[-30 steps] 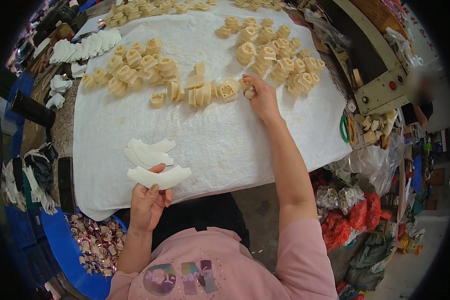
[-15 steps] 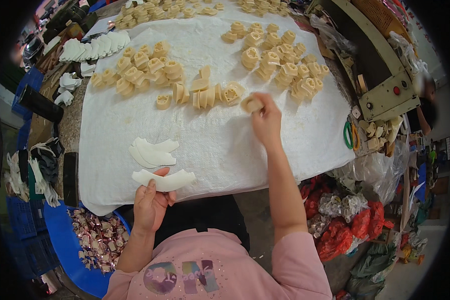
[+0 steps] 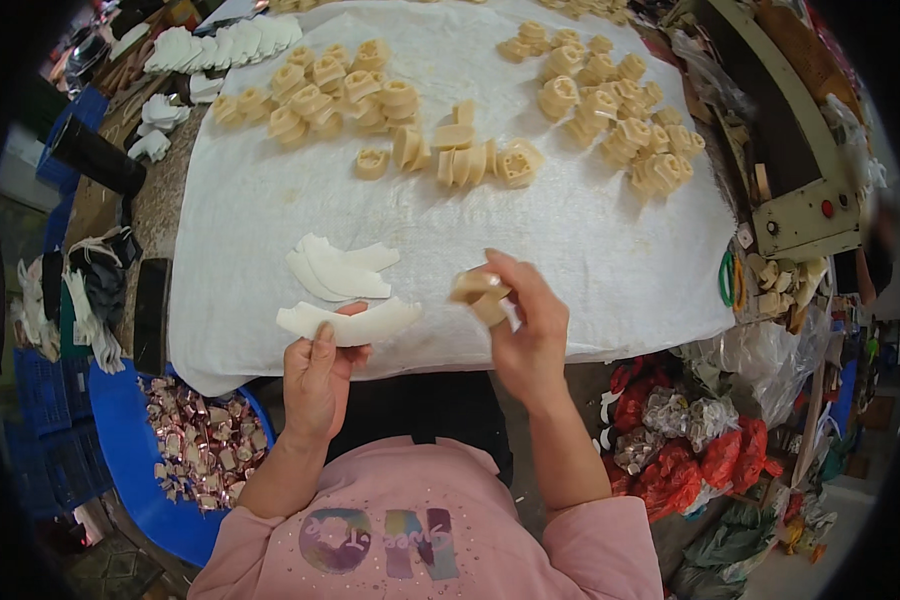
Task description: Assembling small cream-colored shoe components with shiny metallic backing.
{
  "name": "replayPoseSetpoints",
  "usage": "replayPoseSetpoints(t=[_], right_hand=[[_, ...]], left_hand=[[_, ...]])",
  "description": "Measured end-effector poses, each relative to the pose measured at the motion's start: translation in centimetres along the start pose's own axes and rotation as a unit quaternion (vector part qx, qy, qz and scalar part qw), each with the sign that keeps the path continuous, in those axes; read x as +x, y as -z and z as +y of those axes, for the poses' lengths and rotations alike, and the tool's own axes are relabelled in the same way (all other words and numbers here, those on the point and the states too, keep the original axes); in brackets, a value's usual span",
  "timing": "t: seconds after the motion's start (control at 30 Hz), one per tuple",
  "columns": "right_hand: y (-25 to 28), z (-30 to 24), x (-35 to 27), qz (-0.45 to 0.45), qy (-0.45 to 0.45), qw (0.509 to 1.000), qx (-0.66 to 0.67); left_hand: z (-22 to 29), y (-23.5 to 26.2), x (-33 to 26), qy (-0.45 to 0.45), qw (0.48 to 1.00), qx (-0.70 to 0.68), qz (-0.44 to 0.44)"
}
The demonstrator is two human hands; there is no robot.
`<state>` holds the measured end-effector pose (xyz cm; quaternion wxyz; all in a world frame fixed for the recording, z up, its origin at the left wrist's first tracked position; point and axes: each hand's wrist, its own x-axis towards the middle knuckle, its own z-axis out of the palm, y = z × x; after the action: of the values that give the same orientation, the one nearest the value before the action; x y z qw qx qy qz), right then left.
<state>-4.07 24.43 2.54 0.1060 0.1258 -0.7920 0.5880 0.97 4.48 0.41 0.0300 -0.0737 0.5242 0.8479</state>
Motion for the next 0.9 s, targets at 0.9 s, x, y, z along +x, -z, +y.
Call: replayPoseSetpoints(t=[0.9], right_hand=[[-5.2, -1.3, -2.0, -0.009, 0.293, 0.956, -0.019]], left_hand=[[2.0, -1.6, -1.8, -0.001, 0.998, 0.030, -0.047]])
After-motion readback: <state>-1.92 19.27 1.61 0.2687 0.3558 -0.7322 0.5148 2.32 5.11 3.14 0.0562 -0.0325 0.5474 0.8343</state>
